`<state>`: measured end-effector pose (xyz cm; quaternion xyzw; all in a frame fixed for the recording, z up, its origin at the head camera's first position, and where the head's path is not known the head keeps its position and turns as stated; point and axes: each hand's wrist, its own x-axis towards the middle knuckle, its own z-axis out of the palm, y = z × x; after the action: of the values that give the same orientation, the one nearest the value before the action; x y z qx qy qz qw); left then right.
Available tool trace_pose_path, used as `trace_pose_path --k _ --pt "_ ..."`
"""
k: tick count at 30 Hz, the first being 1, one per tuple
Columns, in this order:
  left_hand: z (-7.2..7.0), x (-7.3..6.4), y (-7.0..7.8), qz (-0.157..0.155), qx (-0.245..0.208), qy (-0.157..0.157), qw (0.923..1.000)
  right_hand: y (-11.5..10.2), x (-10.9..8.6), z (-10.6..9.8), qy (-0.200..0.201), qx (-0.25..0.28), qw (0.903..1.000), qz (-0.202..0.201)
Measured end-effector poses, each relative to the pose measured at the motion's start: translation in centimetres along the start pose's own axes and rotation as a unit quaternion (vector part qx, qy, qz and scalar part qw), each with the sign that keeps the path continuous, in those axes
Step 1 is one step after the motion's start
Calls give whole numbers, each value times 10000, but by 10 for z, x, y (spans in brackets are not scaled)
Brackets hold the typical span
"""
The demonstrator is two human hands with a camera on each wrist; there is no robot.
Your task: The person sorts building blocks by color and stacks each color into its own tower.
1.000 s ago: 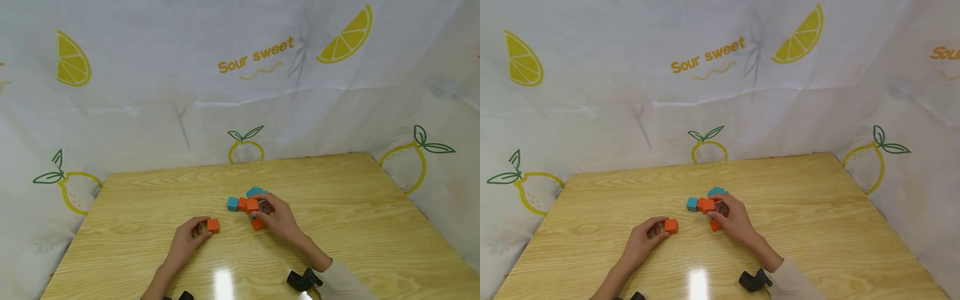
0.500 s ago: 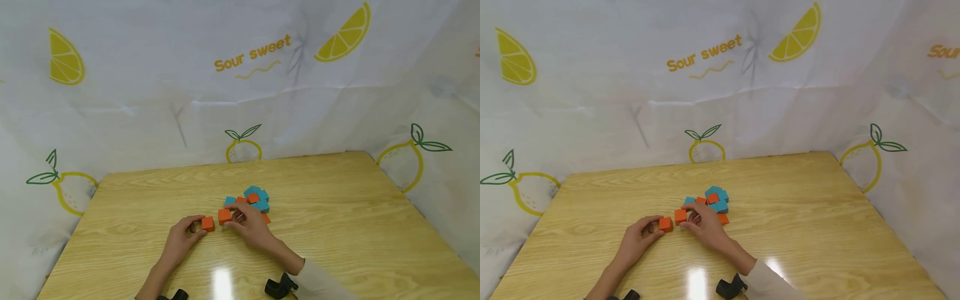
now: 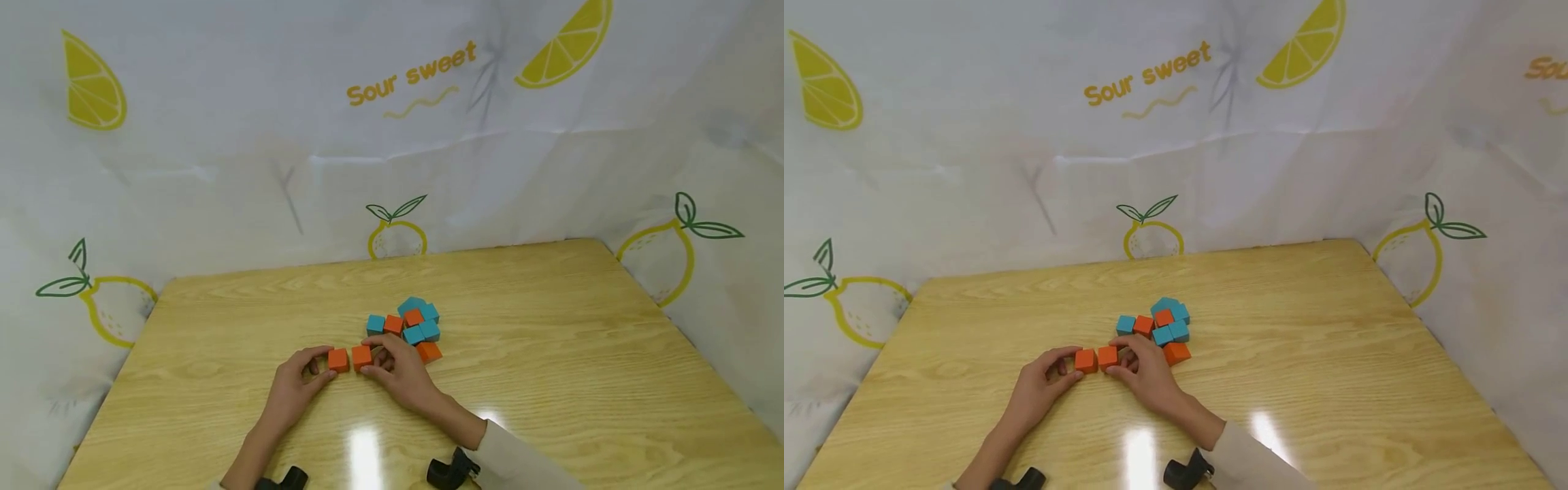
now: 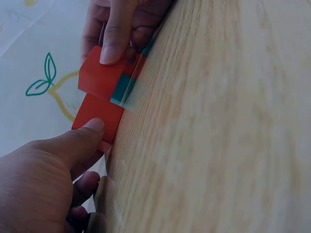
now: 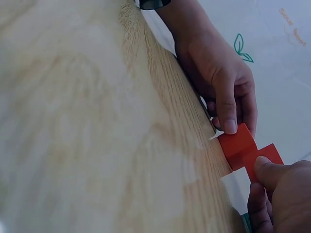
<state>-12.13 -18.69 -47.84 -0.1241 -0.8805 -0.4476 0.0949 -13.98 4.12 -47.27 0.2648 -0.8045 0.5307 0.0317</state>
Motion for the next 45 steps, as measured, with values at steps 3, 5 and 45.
trace_pose_path --k 3,5,45 --pt "-1 2 0 2 19 -31 10000 0 2 1 48 -49 10000 -27" --pt "-2 3 0 -35 46 -49 10000 -1 4 2 88 -99 9999 -49" --pt "-2 1 1 91 68 -42 9999 -3 9 9 -46 -433 9986 312"
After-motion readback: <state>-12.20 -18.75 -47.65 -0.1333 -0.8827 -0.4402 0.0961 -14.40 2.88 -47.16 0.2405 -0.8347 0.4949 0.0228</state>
